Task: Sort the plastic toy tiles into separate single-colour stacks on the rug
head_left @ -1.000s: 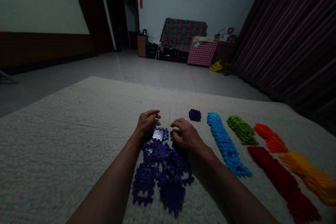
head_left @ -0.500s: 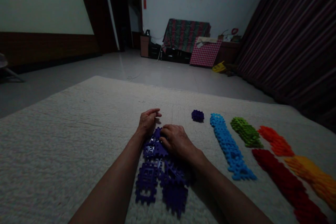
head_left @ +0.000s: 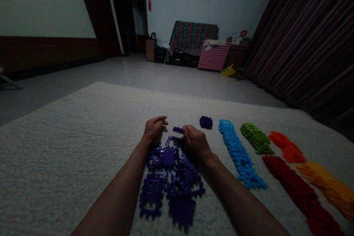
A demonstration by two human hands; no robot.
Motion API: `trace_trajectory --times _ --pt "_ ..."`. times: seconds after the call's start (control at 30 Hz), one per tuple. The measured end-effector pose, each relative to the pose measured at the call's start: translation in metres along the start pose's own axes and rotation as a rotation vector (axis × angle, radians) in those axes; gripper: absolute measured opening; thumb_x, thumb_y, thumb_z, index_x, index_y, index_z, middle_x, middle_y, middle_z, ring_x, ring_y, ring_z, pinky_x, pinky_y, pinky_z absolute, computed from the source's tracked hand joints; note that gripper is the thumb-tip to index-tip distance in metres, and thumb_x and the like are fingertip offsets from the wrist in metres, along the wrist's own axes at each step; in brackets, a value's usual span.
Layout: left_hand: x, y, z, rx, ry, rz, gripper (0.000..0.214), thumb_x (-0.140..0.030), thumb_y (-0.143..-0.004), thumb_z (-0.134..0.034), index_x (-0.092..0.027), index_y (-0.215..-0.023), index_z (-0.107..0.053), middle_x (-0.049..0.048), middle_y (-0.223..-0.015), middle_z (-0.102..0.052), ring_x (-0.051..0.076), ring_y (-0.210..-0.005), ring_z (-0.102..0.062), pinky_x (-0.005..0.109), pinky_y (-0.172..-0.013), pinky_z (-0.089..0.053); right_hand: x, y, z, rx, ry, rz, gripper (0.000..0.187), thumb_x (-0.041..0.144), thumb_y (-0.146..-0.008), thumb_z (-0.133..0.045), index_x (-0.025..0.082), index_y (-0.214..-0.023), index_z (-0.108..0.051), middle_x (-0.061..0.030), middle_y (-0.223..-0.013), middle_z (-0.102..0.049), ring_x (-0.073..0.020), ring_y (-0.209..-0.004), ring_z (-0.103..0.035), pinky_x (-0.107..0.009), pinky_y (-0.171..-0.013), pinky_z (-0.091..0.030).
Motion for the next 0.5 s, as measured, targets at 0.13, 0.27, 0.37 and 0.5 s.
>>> trace_trajectory --times 0.13,0.27,0.37,0.5 --pt "-0.001 0.002 -0.001 -0.012 0.015 0.004 0.033 -0.02 -0.06 -0.064 -0.009 -0.09 -0.072 0.0047 -0.067 -0.069 0.012 -0.046 -0.058 0.025 -0.047 -0.045 -0.011 0.002 0.006 -0.011 -0.012 0.016 0.036 0.032 -0.102 -0.032 0.019 -0.087 -0.062 -0.0077 -0.084 -0.067 -0.018 -0.076 -0.062 -0.027 -0.07 -0.043" --pt "0.0 0.002 -0.003 -0.008 0.03 0.01 0.032 -0.02 -0.06 -0.063 -0.01 -0.088 -0.072 0.0037 -0.066 -0.069 0.012 -0.046 -0.057 0.025 -0.047 -0.046 -0.03 0.004 0.01 -0.027 -0.02 -0.159 0.039 0.035 -0.101 -0.032 0.02 -0.081 -0.062 -0.0039 -0.072 -0.064 -0.0159 -0.064 -0.058 -0.026 -0.063 -0.039" --pt "0.001 0.001 -0.002 -0.012 0.026 0.011 0.031 -0.019 -0.06 -0.063 -0.01 -0.088 -0.072 0.0034 -0.065 -0.068 0.011 -0.046 -0.057 0.025 -0.047 -0.046 -0.038 0.004 0.007 0.015 0.007 -0.261 0.039 0.035 -0.1 -0.033 0.02 -0.082 -0.064 -0.0047 -0.073 -0.065 -0.017 -0.066 -0.059 -0.027 -0.065 -0.04" --pt "0.003 -0.001 -0.002 0.001 0.01 -0.003 0.031 -0.02 -0.061 -0.064 -0.01 -0.089 -0.073 0.0041 -0.067 -0.068 0.012 -0.047 -0.058 0.025 -0.049 -0.047 -0.043 0.002 0.005 0.047 0.05 -0.253 0.03 0.028 -0.095 -0.039 0.016 -0.105 -0.066 -0.0128 -0.1 -0.069 -0.0229 -0.09 -0.064 -0.033 -0.081 -0.047"
Point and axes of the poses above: each hand's wrist, its own y-axis away from the middle knuckle, its own z-axis out of the back of the hand, x = y × z, the point moved 8 cm from there along -y, towards the middle knuckle
